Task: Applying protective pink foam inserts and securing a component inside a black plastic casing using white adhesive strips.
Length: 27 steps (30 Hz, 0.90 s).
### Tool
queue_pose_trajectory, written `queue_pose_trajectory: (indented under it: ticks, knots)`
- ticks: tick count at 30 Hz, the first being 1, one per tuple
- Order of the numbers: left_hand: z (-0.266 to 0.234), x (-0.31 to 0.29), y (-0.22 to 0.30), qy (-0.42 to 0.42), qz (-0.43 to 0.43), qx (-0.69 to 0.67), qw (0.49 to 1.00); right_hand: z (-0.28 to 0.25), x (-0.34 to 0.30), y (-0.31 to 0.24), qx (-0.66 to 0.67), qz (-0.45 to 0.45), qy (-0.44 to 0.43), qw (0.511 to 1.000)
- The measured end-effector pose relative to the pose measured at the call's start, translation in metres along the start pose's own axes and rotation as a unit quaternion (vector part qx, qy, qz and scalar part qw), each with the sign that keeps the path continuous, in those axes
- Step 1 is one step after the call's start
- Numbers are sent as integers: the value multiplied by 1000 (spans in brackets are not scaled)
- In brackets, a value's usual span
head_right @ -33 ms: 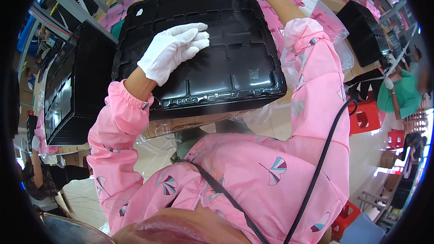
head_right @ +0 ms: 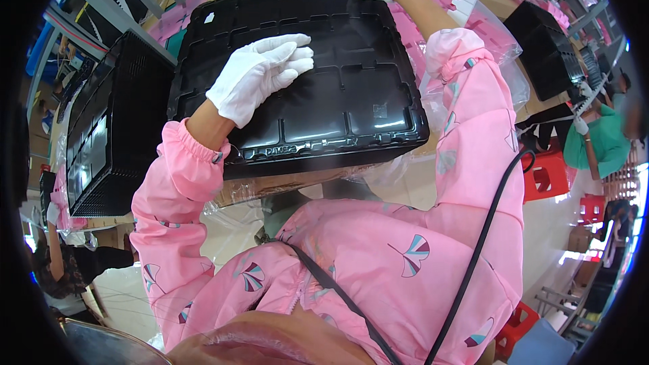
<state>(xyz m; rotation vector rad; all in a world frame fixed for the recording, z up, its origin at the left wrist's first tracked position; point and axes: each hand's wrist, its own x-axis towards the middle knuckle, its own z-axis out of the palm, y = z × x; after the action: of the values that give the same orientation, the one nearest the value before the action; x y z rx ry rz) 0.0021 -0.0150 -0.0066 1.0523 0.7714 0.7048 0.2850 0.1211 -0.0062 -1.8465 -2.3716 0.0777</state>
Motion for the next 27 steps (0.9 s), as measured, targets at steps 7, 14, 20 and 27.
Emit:
queue_pose_trajectory:
  ticks: [7,14,20,27]
  knots:
    - [2,-2,0,-6,-5,-4,1000,-7,-26,-16,-50,-22,47,997]
    - [0,-1,1,-14,-7,-12,1000,-9,-29,-11,-47,-23,34,998]
    - [2,-2,0,-7,-5,-11,1000,-7,-18,-15,-42,5,34,999]
    - [-1,0,-1,-7,4,-2,1000,-10,-29,-15,-68,-42,-4,997]
